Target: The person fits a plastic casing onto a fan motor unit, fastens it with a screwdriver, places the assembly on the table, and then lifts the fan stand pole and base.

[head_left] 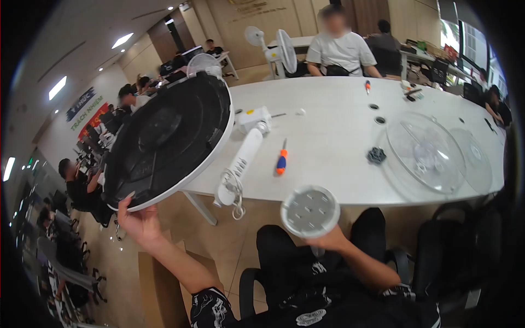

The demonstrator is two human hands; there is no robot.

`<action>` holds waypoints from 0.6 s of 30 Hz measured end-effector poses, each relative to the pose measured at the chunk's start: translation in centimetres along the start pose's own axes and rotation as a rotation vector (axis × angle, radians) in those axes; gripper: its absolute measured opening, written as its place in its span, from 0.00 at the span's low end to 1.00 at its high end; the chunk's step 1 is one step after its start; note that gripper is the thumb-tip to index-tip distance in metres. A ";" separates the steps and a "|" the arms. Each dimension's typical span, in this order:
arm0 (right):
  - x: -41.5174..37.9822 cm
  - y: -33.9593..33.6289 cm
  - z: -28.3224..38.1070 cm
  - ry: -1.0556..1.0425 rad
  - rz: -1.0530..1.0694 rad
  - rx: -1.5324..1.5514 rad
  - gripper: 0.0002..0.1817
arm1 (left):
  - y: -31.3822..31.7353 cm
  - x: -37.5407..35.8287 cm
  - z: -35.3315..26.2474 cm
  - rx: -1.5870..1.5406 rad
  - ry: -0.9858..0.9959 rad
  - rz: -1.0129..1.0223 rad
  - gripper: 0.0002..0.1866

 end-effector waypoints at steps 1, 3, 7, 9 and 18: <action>1.1 0.8 0.6 0.014 0.052 -0.063 0.34 | 1.4 -1.9 0.2 -0.064 -0.030 0.009 0.15; 3.2 2.0 1.1 -0.040 0.041 -0.128 0.32 | 3.1 -5.1 0.2 -0.135 -0.051 0.026 0.20; 5.0 3.7 1.6 -0.060 0.007 -0.192 0.32 | 4.3 -10.5 1.8 -0.179 -0.144 0.053 0.24; 4.9 4.0 2.5 -0.040 0.015 -0.209 0.32 | 2.2 -12.8 2.7 -0.157 -0.152 -0.092 0.25; 4.0 0.0 0.3 -0.209 -0.316 -0.106 0.34 | 3.4 -19.4 12.9 -0.330 -0.581 0.056 0.28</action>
Point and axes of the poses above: each hand's wrist, its own x-axis towards the middle knuckle, its own y-axis out of the palm, z = x × y, the point moved 10 cm from there along x, towards the middle knuckle, and after that the axes turned 15 degrees about -x, right-handed, at the moved point
